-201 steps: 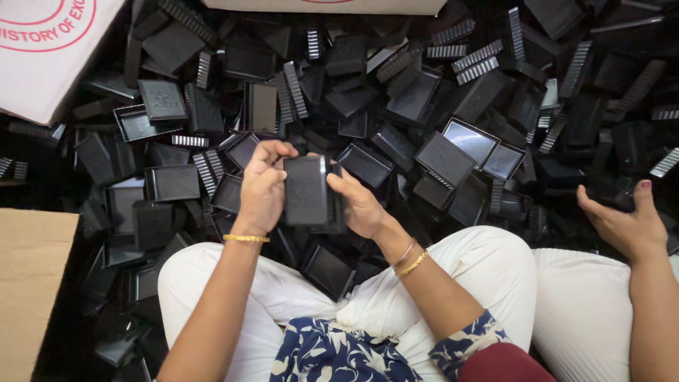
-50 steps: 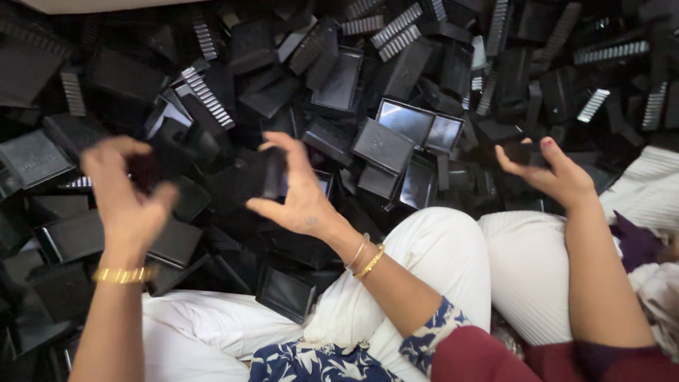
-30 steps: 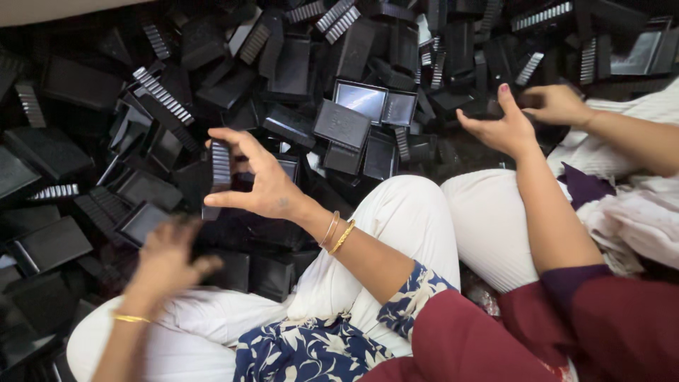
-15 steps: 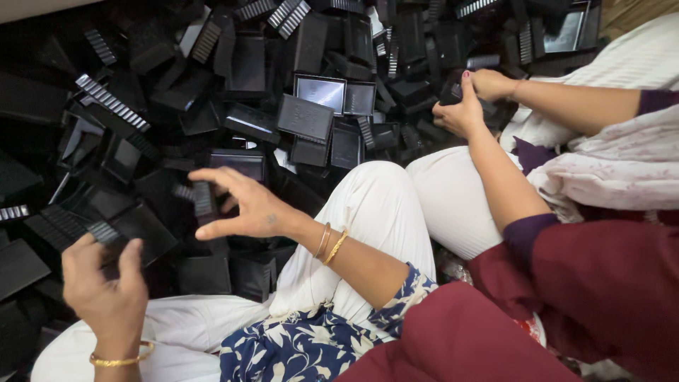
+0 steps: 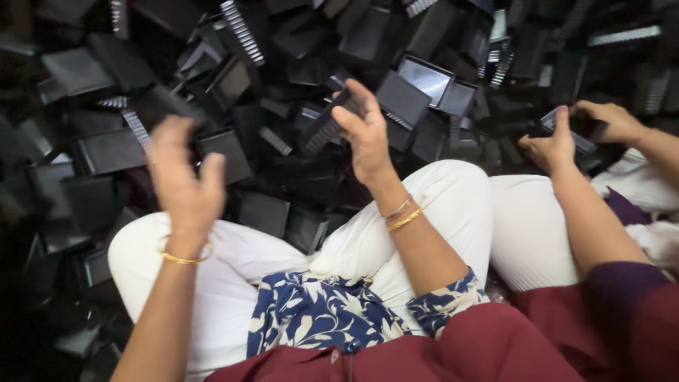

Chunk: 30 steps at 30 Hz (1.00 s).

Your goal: The person sits on the floor amid a large pile of black plastic boxes, picks up boxes one at a time, opens and closes the lids, and tosses them back onto the pile. Other people nearby handle boxes from the same pile.

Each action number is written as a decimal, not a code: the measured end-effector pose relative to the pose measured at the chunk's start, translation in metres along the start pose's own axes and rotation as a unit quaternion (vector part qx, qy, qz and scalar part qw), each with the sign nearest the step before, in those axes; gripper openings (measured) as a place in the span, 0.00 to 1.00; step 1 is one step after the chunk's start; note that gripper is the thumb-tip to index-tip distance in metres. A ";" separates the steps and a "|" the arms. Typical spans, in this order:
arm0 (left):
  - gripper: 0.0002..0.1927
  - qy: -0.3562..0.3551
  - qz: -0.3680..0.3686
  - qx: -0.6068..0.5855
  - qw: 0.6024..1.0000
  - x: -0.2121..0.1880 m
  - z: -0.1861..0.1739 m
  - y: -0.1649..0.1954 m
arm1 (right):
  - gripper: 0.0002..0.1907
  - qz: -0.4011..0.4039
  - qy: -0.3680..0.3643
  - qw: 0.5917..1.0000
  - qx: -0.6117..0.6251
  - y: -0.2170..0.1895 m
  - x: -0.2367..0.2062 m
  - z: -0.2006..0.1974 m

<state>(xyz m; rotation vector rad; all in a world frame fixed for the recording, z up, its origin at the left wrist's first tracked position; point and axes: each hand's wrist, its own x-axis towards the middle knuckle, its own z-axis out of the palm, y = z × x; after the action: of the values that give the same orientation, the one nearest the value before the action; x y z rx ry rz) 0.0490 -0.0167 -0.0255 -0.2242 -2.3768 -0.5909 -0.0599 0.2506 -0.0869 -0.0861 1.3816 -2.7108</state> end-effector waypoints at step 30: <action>0.38 -0.099 -0.079 -0.283 0.951 -0.024 0.041 0.028 | 0.46 0.115 -0.288 0.949 -0.053 0.024 -0.028 0.028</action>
<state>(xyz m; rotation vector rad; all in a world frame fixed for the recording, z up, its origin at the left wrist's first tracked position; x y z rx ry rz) 0.0524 0.0270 -0.0583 -0.3576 -2.3711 -1.3841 -0.0285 0.2176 -0.0900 -0.6279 1.2524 -2.1651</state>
